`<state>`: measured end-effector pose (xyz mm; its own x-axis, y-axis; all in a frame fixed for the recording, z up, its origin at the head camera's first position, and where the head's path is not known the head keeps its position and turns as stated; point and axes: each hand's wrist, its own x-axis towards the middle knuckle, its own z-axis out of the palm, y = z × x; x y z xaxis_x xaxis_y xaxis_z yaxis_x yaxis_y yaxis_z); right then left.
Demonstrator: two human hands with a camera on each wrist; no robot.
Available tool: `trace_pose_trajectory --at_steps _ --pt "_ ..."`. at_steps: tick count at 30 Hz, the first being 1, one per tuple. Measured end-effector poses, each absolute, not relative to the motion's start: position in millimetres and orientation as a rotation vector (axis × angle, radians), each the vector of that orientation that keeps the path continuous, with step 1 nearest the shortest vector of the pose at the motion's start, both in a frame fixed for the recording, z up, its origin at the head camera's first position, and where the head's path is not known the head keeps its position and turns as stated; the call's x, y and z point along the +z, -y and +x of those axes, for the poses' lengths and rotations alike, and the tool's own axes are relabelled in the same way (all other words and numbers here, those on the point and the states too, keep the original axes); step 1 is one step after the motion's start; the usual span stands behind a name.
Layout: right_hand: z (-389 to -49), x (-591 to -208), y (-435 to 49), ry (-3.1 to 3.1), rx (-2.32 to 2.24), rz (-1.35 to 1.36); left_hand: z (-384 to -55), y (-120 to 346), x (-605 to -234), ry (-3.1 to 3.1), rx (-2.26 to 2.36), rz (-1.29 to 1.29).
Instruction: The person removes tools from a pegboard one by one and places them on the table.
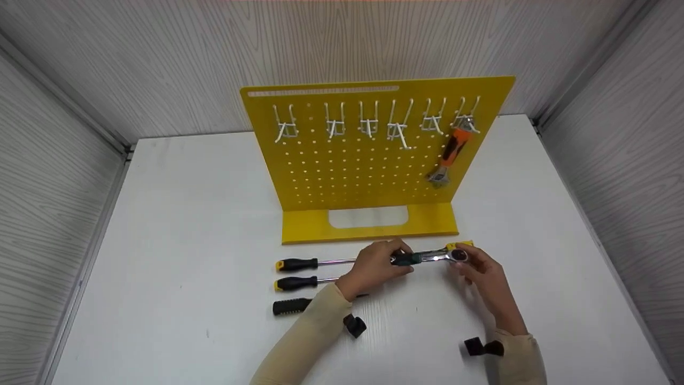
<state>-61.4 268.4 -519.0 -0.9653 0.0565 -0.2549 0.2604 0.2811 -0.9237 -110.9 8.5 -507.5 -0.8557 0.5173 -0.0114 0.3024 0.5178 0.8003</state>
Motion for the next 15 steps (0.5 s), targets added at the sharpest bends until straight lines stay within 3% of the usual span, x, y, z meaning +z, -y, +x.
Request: trace_pose_trajectory --at_steps 15 --pt "-58.1 -526.6 -282.0 -2.540 -1.354 0.208 -101.6 -21.2 -520.5 -2.804 0.819 0.884"
